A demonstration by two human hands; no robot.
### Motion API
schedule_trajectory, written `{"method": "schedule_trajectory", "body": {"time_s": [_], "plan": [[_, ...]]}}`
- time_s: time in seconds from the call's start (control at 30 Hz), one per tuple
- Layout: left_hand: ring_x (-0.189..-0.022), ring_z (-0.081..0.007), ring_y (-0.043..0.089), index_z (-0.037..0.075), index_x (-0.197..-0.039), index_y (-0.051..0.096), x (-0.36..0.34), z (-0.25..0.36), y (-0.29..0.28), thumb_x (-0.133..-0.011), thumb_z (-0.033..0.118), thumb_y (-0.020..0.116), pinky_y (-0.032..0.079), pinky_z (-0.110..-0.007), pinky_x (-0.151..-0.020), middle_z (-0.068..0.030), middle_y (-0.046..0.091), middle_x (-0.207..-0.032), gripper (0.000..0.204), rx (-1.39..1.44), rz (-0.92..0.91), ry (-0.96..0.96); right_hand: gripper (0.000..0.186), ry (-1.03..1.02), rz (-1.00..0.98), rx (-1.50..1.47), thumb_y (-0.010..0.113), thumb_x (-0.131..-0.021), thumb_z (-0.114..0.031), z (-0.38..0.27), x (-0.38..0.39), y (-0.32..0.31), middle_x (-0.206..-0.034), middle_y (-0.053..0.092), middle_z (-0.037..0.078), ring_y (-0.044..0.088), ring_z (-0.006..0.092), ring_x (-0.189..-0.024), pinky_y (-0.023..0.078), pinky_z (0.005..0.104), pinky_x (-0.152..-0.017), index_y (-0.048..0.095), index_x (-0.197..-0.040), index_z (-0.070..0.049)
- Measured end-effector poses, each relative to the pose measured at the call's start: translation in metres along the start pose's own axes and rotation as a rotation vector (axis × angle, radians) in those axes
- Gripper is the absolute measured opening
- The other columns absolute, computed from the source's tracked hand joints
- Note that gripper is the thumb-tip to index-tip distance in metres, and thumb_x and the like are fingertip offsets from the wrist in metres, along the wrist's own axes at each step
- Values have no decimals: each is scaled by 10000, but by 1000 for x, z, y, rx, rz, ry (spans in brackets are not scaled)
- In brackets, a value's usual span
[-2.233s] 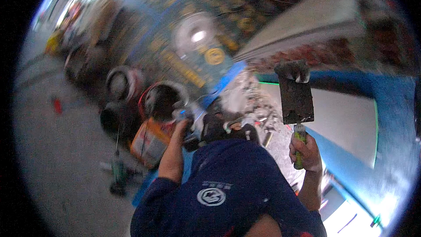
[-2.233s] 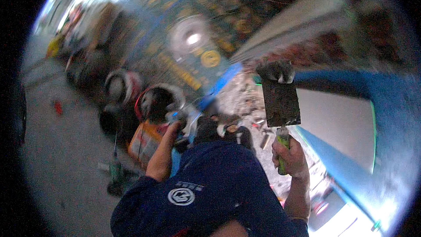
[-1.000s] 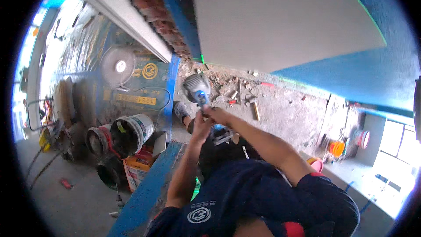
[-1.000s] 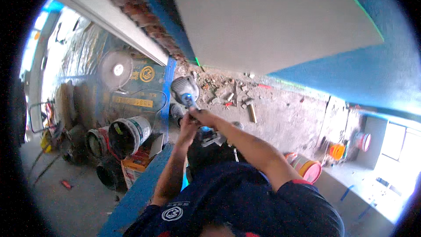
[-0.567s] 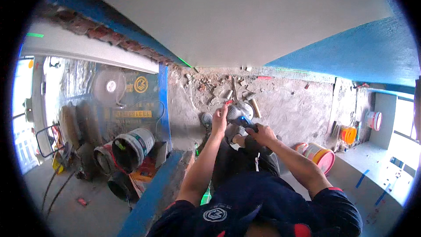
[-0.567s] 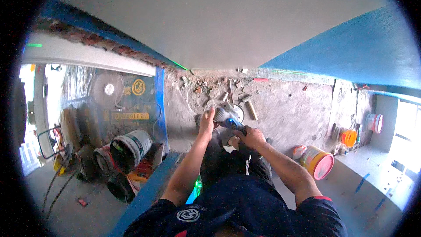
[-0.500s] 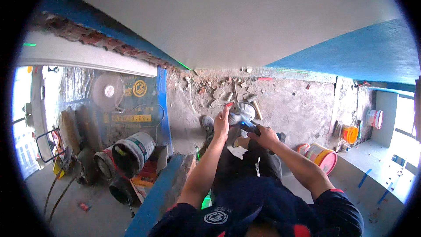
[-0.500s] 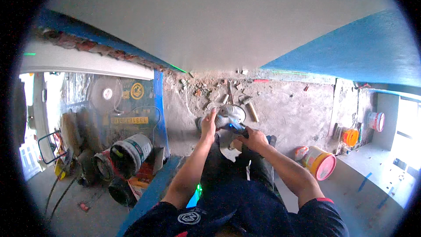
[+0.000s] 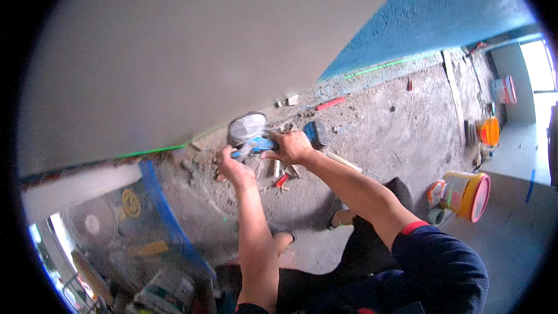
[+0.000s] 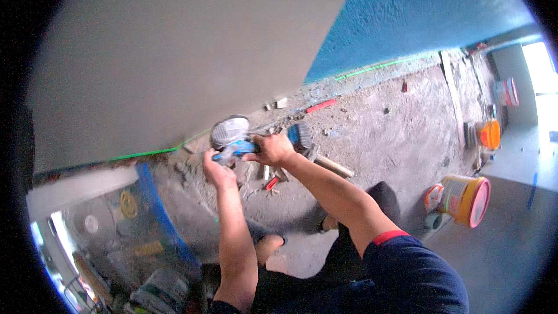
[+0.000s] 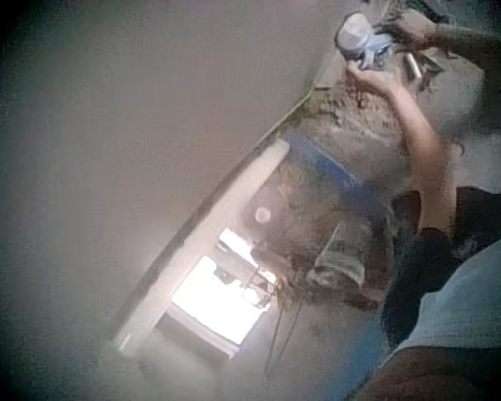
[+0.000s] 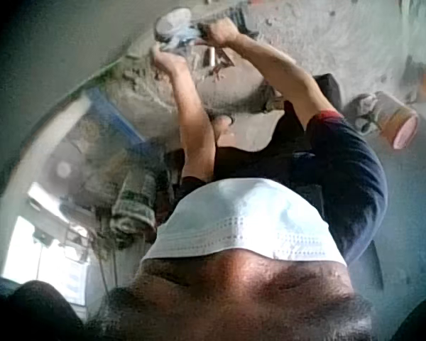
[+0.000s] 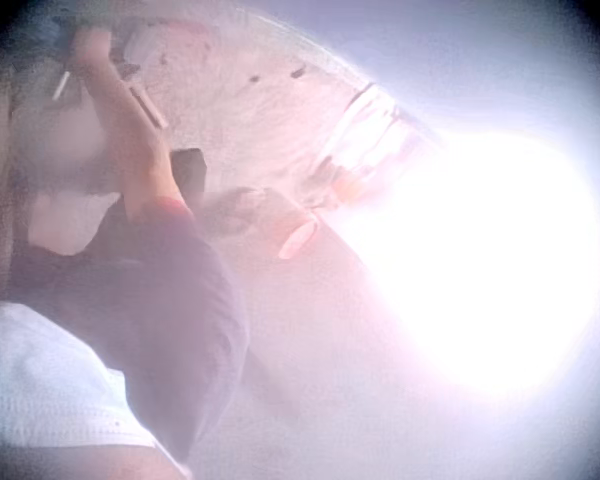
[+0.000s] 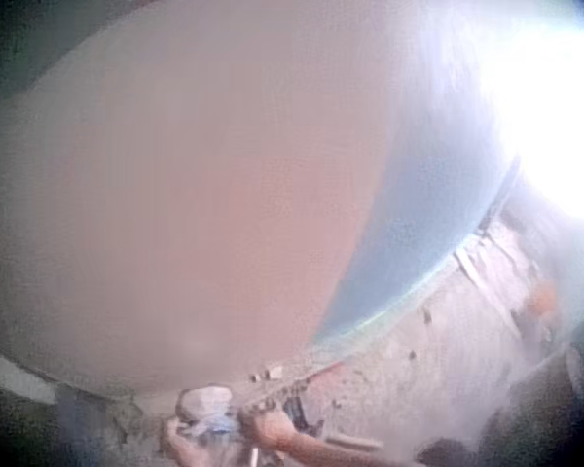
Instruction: The person installs a tile on a wall using a handheld vibrator tool and a trowel. The person applies the tile to the wall, uses the vibrating tool to settle it, and applies mortar with a trowel to secure the edges.
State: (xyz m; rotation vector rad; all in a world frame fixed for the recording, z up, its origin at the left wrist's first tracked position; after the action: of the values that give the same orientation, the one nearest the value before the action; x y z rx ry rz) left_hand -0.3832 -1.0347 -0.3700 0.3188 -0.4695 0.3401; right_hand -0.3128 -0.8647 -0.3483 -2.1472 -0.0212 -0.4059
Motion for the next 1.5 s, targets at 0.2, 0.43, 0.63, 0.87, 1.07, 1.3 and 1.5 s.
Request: {"method": "schedule_trajectory", "body": {"time_s": [0.2,0.43,0.63,0.87,1.07,1.3,1.5], "plan": [[-712,-226,519,-79,-692,570,-25,-51,37,-753,167,588,457,-379,-689,-99,580,-809,254,-140,125,361,667,-275,385,-113,639,-710,-671,77,-50,62,-760,624,145,637,350,-694,505,428,-597,625,-930,-41],[-606,-212,425,-4,-573,411,-43,-55,47,-827,222,474,365,-365,-565,-74,427,-634,345,-418,148,958,692,-396,561,-265,594,-714,-719,96,-74,88,-679,605,139,623,349,-631,485,427,-533,589,-868,-44],[-536,-160,441,113,-496,437,-55,-64,48,-715,181,543,343,-305,-527,-15,443,-547,253,22,142,948,659,-431,560,-335,562,-762,-693,106,-73,86,-662,583,141,602,360,-587,485,442,-523,576,-812,-36],[-517,-153,425,145,-497,412,-55,-62,50,-747,185,512,332,-290,-522,5,405,-536,272,-64,16,1098,576,-480,599,-343,631,-752,-631,106,-78,89,-640,535,92,590,307,-582,466,403,-510,551,-778,-61],[-508,-147,409,148,-491,399,-58,-61,47,-744,165,506,328,-285,-511,7,397,-530,276,-9,61,990,604,-474,522,-326,611,-751,-658,104,-81,90,-650,563,111,594,327,-564,466,409,-494,558,-788,-58],[-551,-147,452,106,-536,463,-54,-61,46,-750,183,540,377,-300,-547,1,447,-585,239,-45,152,870,688,-462,477,-306,556,-741,-730,100,-81,87,-575,576,138,598,355,-543,468,443,-486,581,-809,-46],[-693,-174,451,35,-612,448,-52,-80,64,-796,250,564,403,-337,-651,-56,470,-709,306,-186,12,691,708,-354,421,-232,517,-761,-737,132,-68,76,-664,617,149,630,368,-643,494,446,-552,606,-970,-66]]}}
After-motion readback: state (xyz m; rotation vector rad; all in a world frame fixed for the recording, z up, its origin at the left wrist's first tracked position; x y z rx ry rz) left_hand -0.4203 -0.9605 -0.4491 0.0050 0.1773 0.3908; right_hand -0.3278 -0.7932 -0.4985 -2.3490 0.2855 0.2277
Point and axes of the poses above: each hand's wrist, its own x-axis away from the middle knuckle, its own y-axis out of the palm, z = x × y, the point moved 3 cm from there along -x, towards the middle knuckle
